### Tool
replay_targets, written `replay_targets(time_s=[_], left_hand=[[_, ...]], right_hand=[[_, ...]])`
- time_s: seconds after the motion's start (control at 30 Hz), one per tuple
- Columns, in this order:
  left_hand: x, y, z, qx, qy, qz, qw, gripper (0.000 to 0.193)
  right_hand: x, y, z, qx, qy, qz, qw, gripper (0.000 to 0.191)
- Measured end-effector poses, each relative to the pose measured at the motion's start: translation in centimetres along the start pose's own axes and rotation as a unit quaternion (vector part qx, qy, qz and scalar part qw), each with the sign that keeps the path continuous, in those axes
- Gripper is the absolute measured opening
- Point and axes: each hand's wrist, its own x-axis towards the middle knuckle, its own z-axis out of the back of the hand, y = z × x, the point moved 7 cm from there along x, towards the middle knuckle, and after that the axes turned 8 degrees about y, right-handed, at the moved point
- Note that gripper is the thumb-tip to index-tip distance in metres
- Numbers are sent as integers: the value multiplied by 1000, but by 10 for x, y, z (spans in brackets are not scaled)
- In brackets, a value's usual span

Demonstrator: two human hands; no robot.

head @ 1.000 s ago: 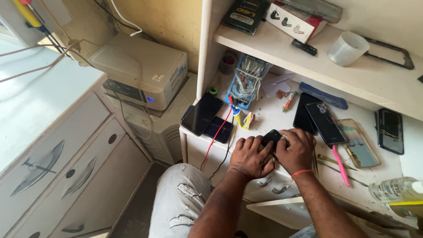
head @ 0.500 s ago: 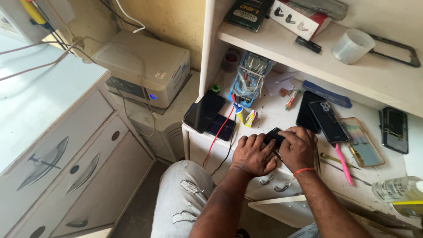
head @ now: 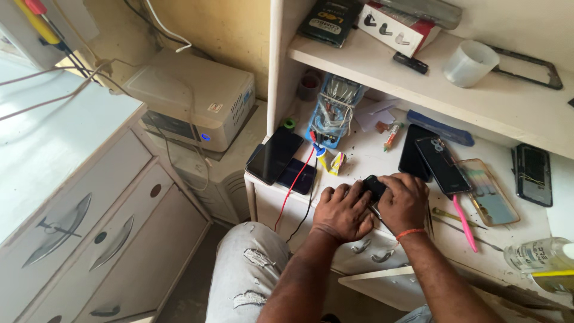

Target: The person sits at a repair workbench and works on a disassembled smartphone, holding the phone body steady with one hand while using a small prying tool with the other to work along the inside of the device. They reposition the phone, lift and turn the back cover, and continue prying at the internal assembly.

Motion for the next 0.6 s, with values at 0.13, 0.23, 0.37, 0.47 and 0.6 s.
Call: replay_targets(time_s=[0.13, 0.23, 0.37, 0.47, 0.6], left_hand=[[1, -2, -2, -4, -10, -3, 1000, 54], [3, -2, -4, -8, -3, -1, 1000, 55], [5, -3, -5, 0, 5, 4, 1000, 55], [7, -1, -8, 2, 19, 7, 1000, 56], [7, -1, -8, 8, 30, 10, 999, 56]], right_hand=[[1, -2, 0, -4, 6, 7, 1000, 30], [2, -4, -1, -6, 20, 6, 1000, 31], [4, -6, -2, -5, 29, 0, 1000, 30], [5, -6, -2, -11, 27, 7, 1000, 31], [5, -4, -1, -9, 27, 7, 1000, 30]])
